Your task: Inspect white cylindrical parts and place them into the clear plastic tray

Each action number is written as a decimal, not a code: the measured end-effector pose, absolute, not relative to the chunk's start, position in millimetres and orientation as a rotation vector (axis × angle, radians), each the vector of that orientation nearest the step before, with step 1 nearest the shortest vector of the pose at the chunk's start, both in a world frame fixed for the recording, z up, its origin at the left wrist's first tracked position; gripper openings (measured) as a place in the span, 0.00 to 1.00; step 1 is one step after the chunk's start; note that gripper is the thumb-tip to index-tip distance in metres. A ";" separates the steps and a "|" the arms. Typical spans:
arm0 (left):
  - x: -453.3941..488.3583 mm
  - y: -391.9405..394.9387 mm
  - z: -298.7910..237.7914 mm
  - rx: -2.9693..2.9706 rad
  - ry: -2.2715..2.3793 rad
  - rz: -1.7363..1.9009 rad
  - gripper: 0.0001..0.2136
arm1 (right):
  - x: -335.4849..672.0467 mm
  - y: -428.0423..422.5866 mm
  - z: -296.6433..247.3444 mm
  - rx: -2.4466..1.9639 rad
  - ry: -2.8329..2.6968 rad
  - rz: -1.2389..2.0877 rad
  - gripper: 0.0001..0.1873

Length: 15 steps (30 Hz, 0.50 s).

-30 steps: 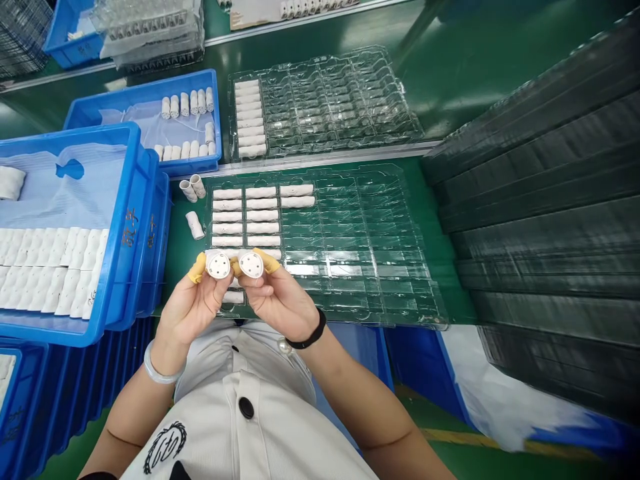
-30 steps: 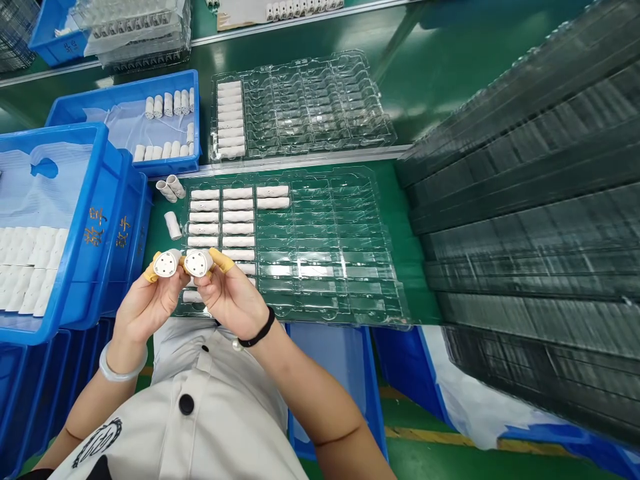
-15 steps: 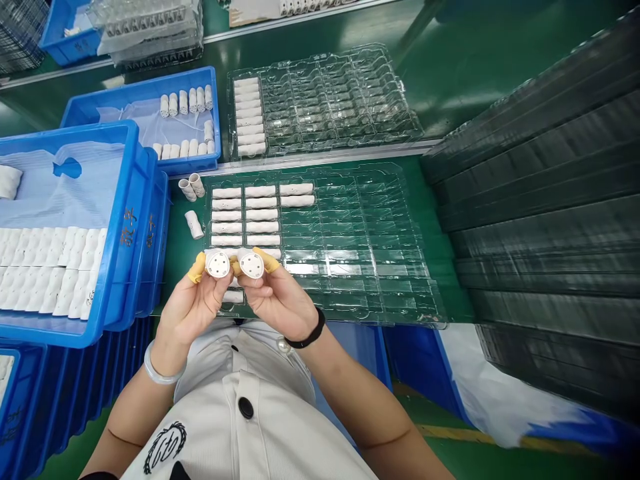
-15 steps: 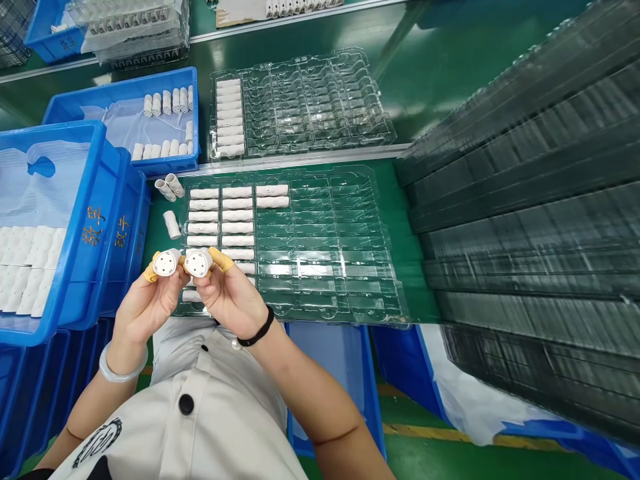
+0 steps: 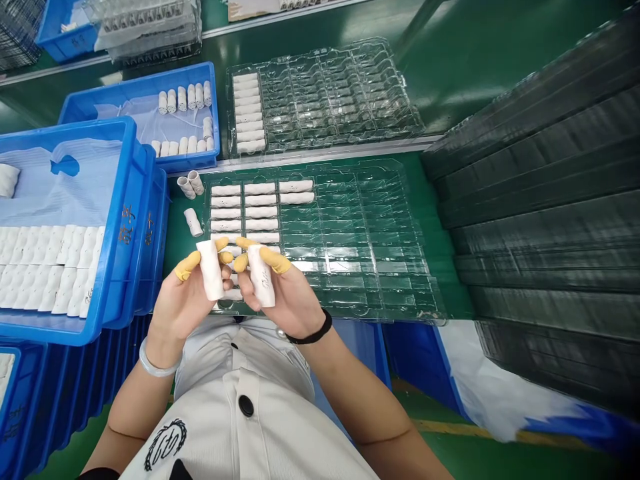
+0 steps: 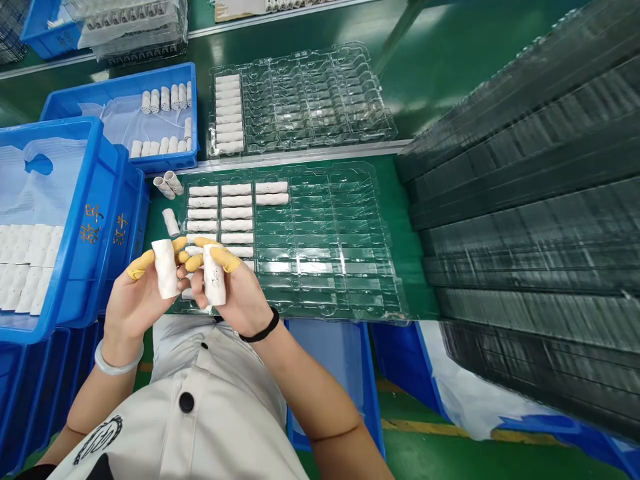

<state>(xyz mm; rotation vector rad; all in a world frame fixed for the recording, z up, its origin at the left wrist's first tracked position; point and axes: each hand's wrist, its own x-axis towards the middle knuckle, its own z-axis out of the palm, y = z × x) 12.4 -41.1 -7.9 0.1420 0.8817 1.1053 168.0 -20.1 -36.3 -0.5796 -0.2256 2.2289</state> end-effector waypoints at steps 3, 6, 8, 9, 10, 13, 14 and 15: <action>15.2 -41.4 -9.9 0.197 0.892 1.097 0.18 | 165.8 -20.2 -35.5 -0.585 -0.248 2.238 0.15; 17.5 -41.4 -11.7 0.201 0.919 1.126 0.19 | 164.6 -18.5 -31.4 -0.667 -0.183 2.224 0.22; 18.5 -40.9 -12.0 0.185 0.947 1.157 0.19 | 164.7 -16.9 -29.0 -0.714 -0.133 2.238 0.24; 19.0 -40.6 -12.0 0.176 0.964 1.164 0.19 | 164.9 -16.2 -28.2 -0.726 -0.111 2.243 0.24; 19.5 -40.3 -11.9 0.169 0.982 1.168 0.19 | 165.1 -15.6 -27.9 -0.730 -0.093 2.245 0.24; 21.2 -39.8 -11.4 0.160 1.029 1.175 0.19 | 165.5 -14.9 -28.9 -0.693 -0.060 2.240 0.23; 21.8 -39.9 -11.0 0.162 1.039 1.174 0.20 | 165.7 -14.8 -29.5 -0.669 -0.056 2.236 0.22; 22.2 -40.1 -10.6 0.166 1.048 1.171 0.20 | 166.0 -14.8 -30.1 -0.645 -0.052 2.232 0.21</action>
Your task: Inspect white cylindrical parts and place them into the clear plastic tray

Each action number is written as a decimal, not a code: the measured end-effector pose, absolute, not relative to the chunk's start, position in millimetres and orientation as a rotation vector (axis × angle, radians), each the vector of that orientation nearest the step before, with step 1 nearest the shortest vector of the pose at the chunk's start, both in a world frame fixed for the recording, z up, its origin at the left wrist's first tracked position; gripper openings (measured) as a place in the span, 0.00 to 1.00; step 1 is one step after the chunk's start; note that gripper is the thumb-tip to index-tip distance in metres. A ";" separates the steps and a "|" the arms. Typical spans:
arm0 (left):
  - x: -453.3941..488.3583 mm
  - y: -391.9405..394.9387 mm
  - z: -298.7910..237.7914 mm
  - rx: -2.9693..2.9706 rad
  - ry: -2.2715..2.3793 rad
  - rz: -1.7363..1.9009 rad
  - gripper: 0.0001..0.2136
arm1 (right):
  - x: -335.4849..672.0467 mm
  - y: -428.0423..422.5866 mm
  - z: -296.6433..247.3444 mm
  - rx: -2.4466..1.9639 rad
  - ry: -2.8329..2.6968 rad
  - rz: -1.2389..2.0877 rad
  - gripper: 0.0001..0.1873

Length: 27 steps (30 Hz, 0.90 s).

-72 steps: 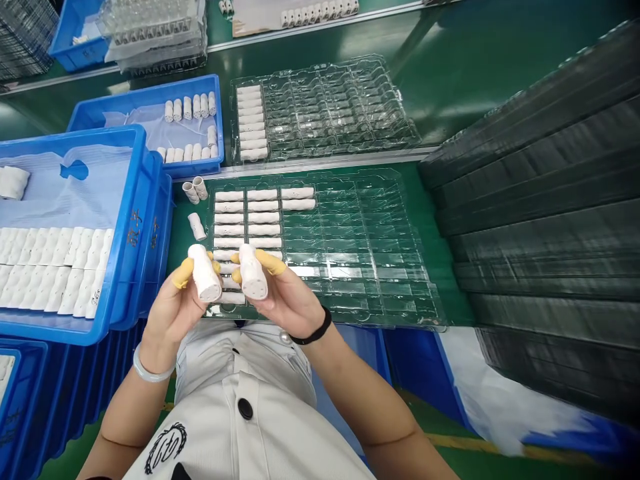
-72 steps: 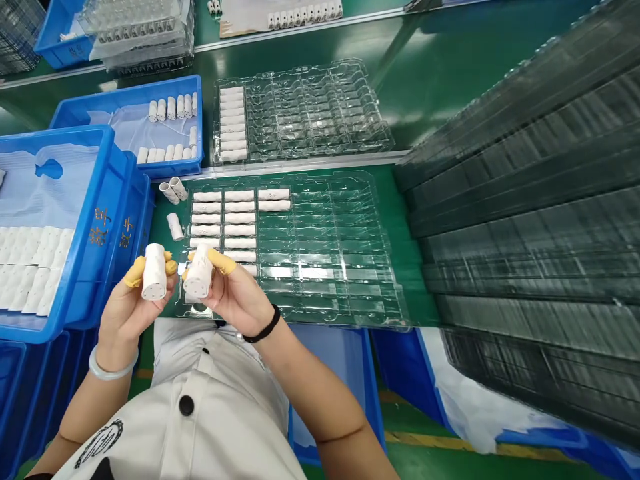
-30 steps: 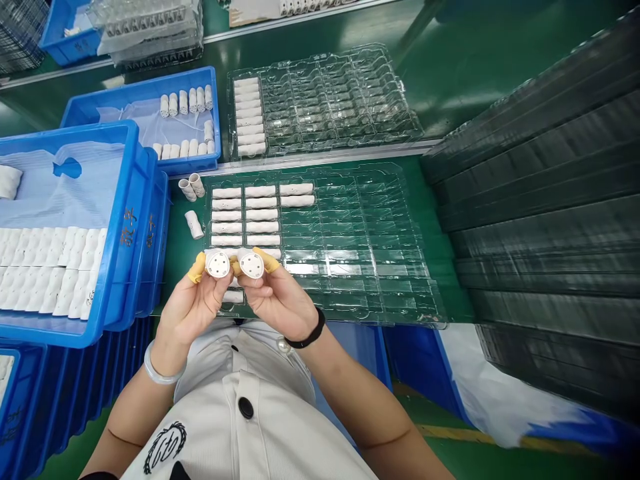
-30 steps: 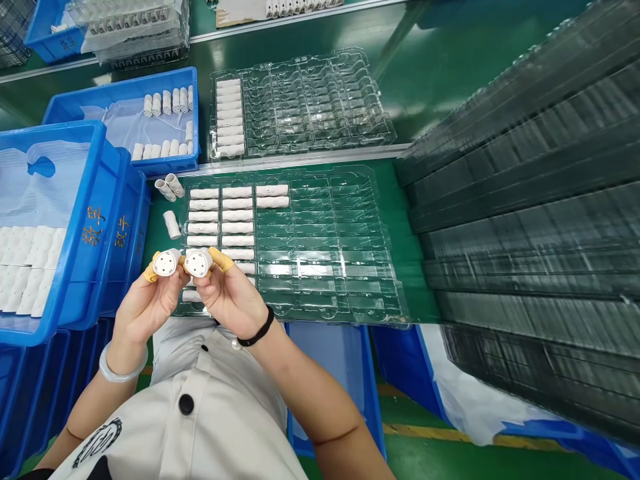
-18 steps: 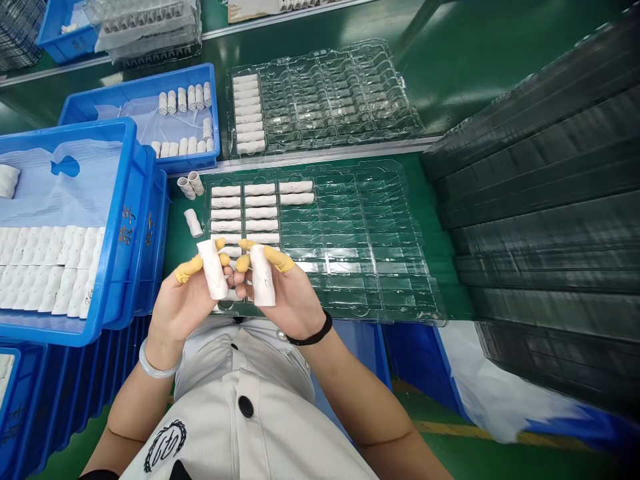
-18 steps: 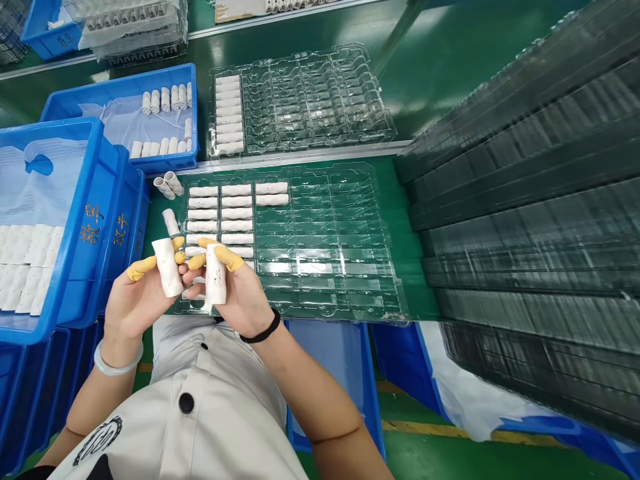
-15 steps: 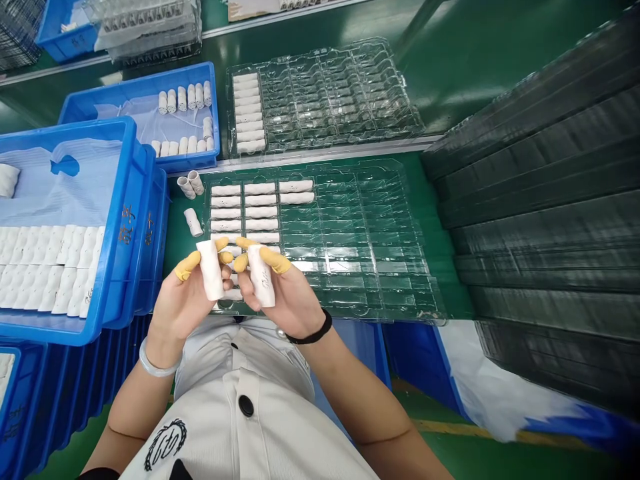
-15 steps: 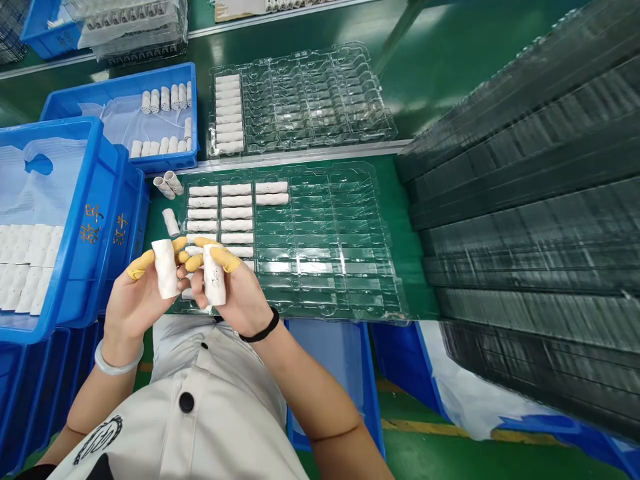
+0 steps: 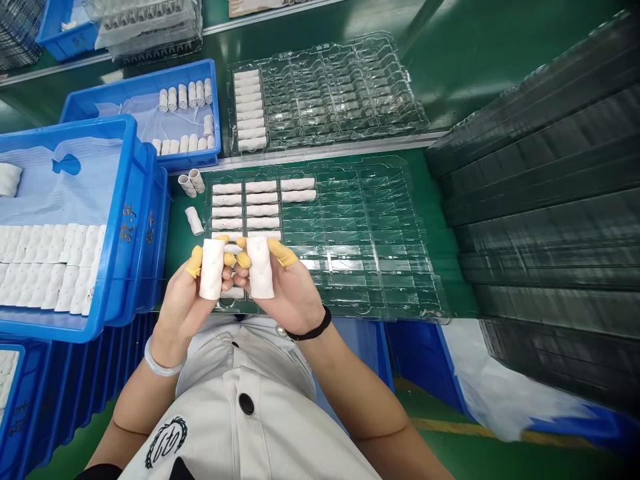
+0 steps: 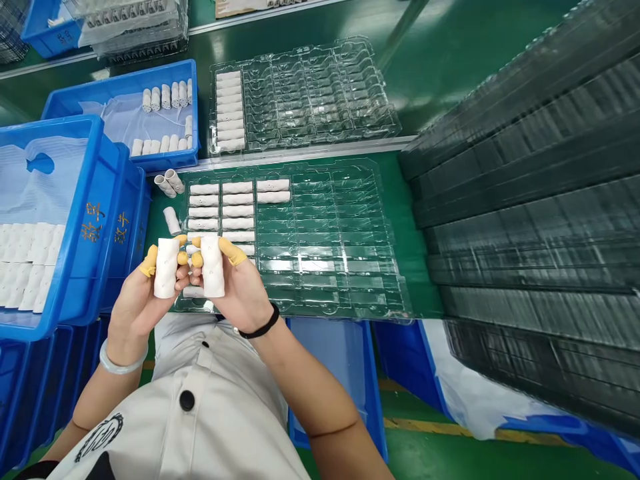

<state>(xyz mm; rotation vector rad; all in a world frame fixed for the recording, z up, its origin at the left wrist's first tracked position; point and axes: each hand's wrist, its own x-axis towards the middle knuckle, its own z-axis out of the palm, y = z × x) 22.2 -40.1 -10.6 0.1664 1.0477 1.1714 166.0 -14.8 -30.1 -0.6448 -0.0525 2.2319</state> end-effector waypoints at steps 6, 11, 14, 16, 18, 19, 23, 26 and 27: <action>21.7 -42.6 -8.7 0.234 1.033 1.183 0.17 | 167.8 -14.4 -32.8 -0.548 -0.001 2.273 0.18; 21.6 -43.3 -14.3 0.275 1.096 1.193 0.13 | 166.9 -15.7 -35.8 -0.553 -0.072 2.271 0.12; 21.3 -43.1 -19.1 0.296 1.124 1.190 0.14 | 166.3 -17.2 -35.7 -0.541 -0.161 2.257 0.13; 20.2 -43.0 -20.9 0.299 1.107 1.173 0.18 | 166.6 -18.1 -34.9 -0.520 -0.197 2.268 0.19; 18.9 -42.8 -20.9 0.290 1.076 1.160 0.21 | 167.4 -19.0 -34.8 -0.527 -0.196 2.270 0.22; 18.4 -42.8 -20.3 0.286 1.059 1.156 0.21 | 167.9 -19.5 -35.3 -0.541 -0.189 2.266 0.21; 18.3 -43.0 -17.3 0.304 1.017 1.132 0.21 | 169.2 -22.0 -40.1 -0.534 -0.256 2.269 0.13; 19.0 -43.7 -18.4 0.322 1.038 1.127 0.20 | 168.6 -22.6 -41.2 -0.487 -0.333 2.232 0.17; 18.9 -43.9 -19.5 0.324 1.058 1.131 0.19 | 168.3 -22.4 -40.7 -0.483 -0.339 2.229 0.18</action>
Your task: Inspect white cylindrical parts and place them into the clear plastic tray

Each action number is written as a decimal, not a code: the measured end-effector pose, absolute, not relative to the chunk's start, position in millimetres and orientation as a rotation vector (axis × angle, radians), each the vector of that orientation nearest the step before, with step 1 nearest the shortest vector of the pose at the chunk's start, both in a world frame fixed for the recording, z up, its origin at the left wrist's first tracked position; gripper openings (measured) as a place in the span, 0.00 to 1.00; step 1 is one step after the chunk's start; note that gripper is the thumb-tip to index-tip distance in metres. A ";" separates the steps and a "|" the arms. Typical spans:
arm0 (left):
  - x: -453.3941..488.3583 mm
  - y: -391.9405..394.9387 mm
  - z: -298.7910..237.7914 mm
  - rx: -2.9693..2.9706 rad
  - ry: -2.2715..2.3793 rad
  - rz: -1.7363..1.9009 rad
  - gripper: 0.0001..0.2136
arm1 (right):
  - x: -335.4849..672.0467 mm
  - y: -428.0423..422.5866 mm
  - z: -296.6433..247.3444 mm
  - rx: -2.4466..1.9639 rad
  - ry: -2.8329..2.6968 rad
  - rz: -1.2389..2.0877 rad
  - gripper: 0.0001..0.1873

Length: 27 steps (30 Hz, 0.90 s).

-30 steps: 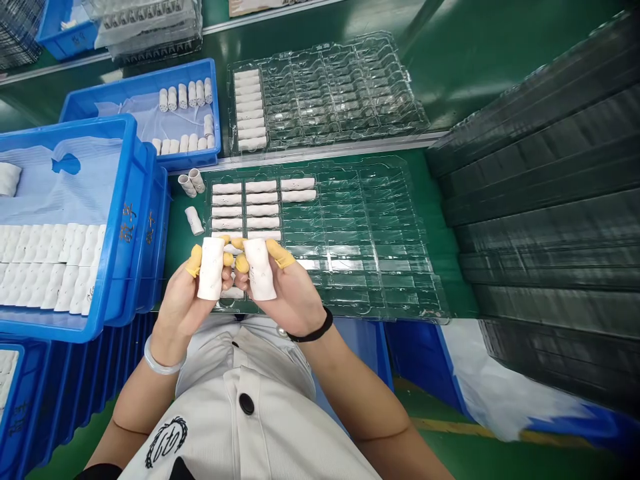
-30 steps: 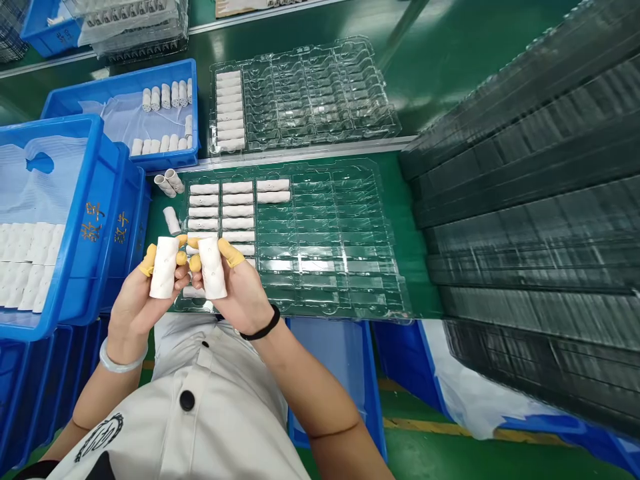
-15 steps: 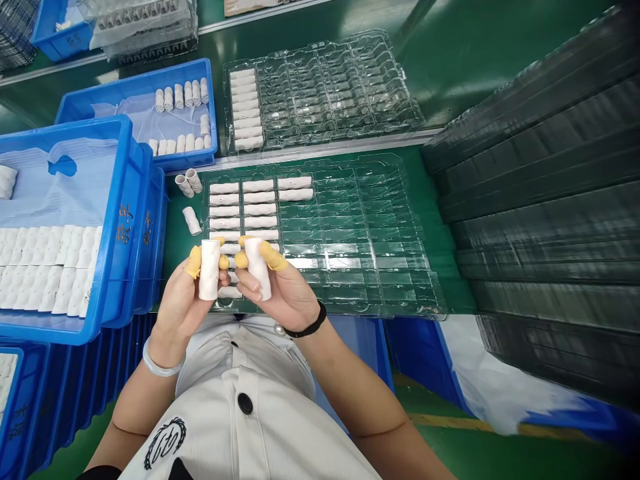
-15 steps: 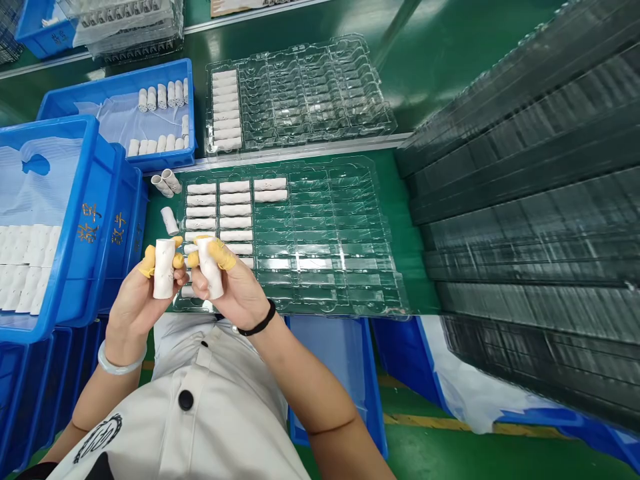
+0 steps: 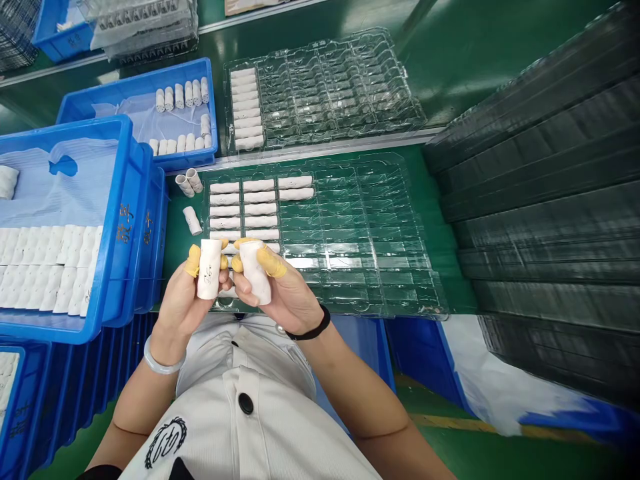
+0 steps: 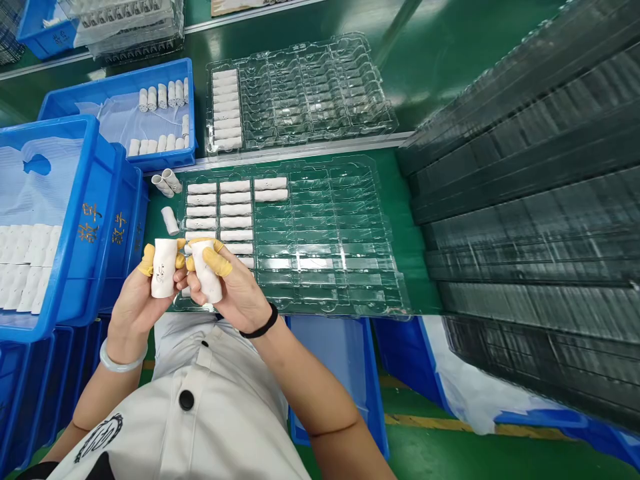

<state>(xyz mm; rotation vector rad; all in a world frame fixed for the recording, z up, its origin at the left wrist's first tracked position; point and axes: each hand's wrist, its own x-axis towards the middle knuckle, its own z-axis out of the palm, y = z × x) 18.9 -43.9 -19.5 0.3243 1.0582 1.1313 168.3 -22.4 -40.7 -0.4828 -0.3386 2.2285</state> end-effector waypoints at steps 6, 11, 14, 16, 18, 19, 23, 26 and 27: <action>16.6 -43.2 -21.7 0.318 1.054 1.156 0.22 | 168.1 -19.6 -36.1 -0.571 -0.226 2.273 0.19; 18.7 -42.7 -19.0 0.315 1.058 1.166 0.20 | 167.6 -21.6 -38.9 -0.566 -0.228 2.233 0.13; 19.8 -42.9 -20.6 0.295 1.102 1.187 0.18 | 166.9 -23.1 -40.1 -0.565 -0.295 2.183 0.18; 19.8 -43.2 -22.4 0.279 1.118 1.185 0.18 | 166.4 -22.8 -39.3 -0.612 -0.299 2.176 0.17; 19.6 -43.6 -23.9 0.263 1.126 1.181 0.19 | 166.1 -21.5 -37.2 -0.660 -0.291 2.196 0.18; 19.5 -43.8 -24.2 0.258 1.125 1.180 0.19 | 166.0 -20.6 -35.8 -0.674 -0.288 2.210 0.21; 18.9 -44.0 -23.7 0.283 1.098 1.181 0.19 | 166.5 -18.2 -32.3 -0.693 -0.243 2.220 0.23; 18.3 -43.3 -22.8 0.316 1.120 1.172 0.19 | 167.8 -19.3 -34.3 -0.690 -0.197 2.206 0.18; 18.2 -42.9 -22.6 0.321 1.133 1.173 0.18 | 168.2 -20.0 -35.5 -0.685 -0.190 2.201 0.15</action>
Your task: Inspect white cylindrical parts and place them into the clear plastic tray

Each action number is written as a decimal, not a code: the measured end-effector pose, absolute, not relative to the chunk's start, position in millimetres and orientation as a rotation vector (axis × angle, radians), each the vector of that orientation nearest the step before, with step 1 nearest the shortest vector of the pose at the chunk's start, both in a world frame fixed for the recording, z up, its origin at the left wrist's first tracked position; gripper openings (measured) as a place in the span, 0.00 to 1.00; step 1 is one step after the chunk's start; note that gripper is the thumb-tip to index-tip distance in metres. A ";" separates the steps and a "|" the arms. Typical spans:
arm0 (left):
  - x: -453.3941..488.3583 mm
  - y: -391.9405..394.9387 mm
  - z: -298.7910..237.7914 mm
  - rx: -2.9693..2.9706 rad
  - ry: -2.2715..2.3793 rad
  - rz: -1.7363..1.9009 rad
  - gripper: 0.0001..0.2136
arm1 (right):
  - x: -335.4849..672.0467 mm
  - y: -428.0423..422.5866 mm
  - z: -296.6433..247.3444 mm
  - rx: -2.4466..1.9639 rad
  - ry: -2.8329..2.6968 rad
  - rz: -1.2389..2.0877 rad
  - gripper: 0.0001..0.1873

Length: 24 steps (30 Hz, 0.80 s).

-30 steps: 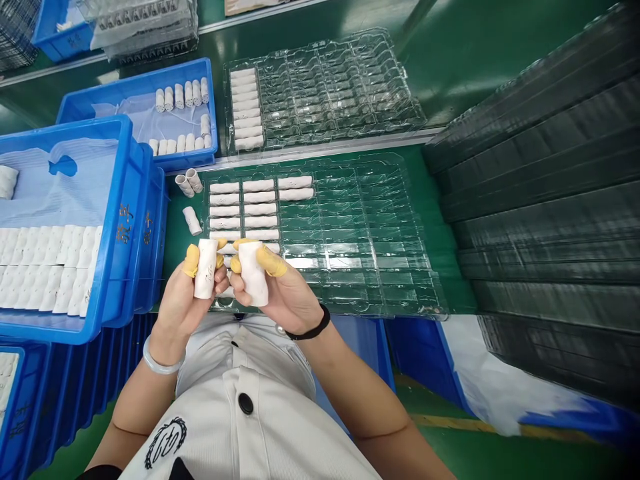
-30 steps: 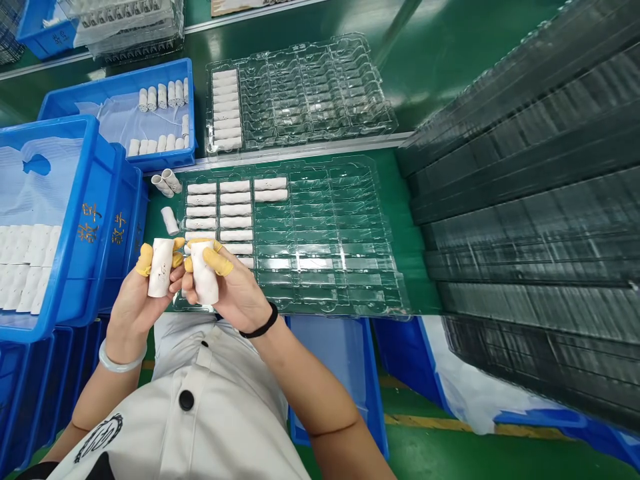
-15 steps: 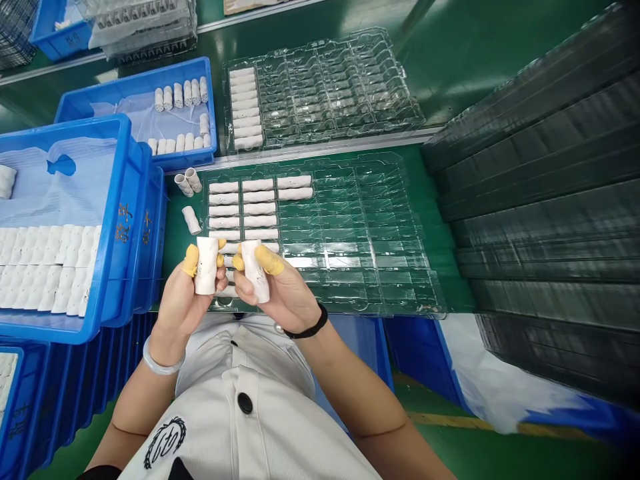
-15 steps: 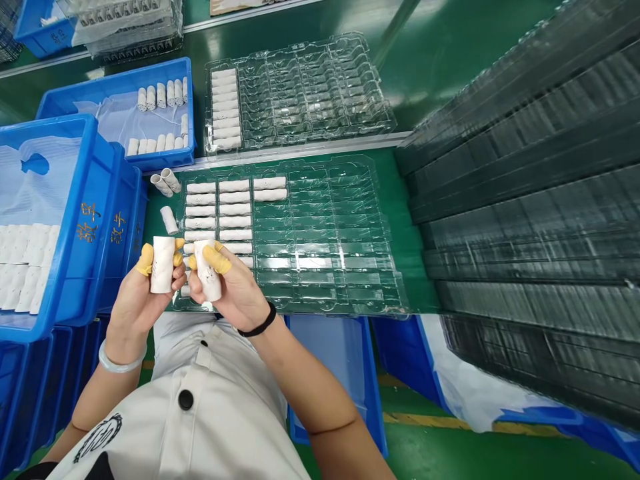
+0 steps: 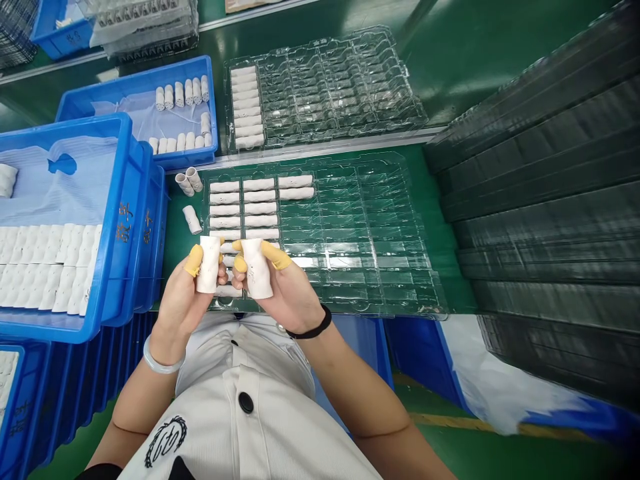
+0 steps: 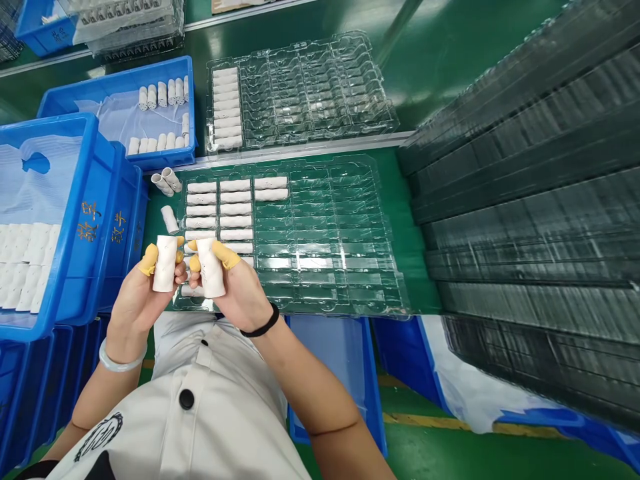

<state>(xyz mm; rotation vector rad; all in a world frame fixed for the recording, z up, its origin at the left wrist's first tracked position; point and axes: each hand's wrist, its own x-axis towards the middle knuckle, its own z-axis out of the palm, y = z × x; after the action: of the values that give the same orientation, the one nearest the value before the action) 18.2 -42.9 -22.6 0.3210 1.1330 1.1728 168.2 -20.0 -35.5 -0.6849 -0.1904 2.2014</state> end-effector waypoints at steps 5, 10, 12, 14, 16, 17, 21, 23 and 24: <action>20.9 -41.7 -21.6 0.322 1.180 1.217 0.11 | 168.7 -21.3 -37.0 -0.668 -0.241 2.183 0.15; 22.8 -41.8 -21.0 0.354 1.150 1.184 0.15 | 167.2 -18.1 -31.0 -0.671 -0.241 2.219 0.26; 22.3 -42.0 -20.8 0.375 1.113 1.174 0.15 | 167.2 -18.1 -30.7 -0.672 -0.213 2.207 0.23; 21.6 -42.3 -20.8 0.389 1.088 1.172 0.13 | 167.6 -19.2 -32.5 -0.664 -0.198 2.206 0.17; 20.7 -42.5 -21.6 0.404 1.090 1.172 0.14 | 167.9 -20.9 -35.3 -0.630 -0.221 2.204 0.13; 20.3 -42.6 -22.5 0.409 1.101 1.172 0.14 | 167.9 -21.7 -36.6 -0.611 -0.246 2.199 0.13; 19.9 -41.8 -27.0 0.387 1.148 1.177 0.13 | 167.8 -22.4 -37.9 -0.600 -0.311 2.159 0.17; 20.7 -40.7 -28.2 0.358 1.155 1.179 0.13 | 167.9 -21.0 -35.6 -0.626 -0.281 2.169 0.18; 21.3 -40.0 -28.2 0.343 1.149 1.180 0.13 | 168.2 -20.0 -34.0 -0.642 -0.255 2.182 0.19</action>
<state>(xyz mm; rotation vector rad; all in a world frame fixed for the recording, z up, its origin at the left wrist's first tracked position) 21.3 -40.0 -28.2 0.3432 1.1490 1.1796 168.2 -20.0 -34.0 -0.6423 -0.2554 2.1815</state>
